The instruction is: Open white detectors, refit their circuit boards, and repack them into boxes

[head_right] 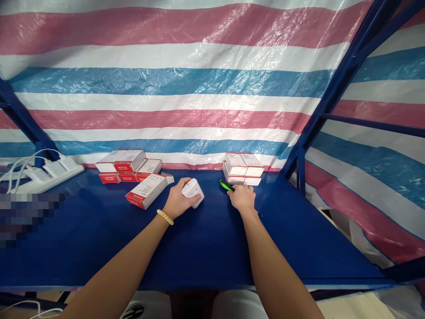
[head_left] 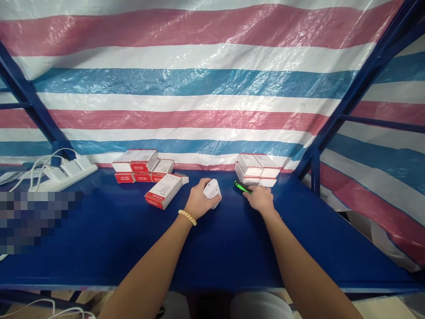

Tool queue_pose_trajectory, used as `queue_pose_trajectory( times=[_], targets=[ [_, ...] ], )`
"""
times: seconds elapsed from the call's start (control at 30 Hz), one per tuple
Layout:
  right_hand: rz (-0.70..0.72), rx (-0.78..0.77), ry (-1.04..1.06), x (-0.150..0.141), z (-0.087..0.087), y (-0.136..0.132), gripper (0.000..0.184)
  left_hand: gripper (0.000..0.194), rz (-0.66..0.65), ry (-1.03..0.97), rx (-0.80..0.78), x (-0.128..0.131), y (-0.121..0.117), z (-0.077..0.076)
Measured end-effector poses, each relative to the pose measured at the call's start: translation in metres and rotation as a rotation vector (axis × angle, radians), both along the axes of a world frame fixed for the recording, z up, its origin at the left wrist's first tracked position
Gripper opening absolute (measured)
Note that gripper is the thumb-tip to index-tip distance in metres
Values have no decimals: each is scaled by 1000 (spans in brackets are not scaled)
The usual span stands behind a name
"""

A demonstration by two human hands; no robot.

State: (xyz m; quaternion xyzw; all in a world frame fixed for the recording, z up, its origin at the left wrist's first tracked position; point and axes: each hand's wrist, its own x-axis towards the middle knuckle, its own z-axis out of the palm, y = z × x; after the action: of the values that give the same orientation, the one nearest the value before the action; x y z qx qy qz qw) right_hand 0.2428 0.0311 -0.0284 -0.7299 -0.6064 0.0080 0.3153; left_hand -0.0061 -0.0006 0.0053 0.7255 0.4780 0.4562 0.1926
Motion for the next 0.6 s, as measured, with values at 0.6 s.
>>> queue_pose_trajectory(
  times=[0.6],
  targets=[
    [379, 626, 1262, -49, 65, -35, 28, 46, 117, 87, 221, -4, 9, -11]
  ],
)
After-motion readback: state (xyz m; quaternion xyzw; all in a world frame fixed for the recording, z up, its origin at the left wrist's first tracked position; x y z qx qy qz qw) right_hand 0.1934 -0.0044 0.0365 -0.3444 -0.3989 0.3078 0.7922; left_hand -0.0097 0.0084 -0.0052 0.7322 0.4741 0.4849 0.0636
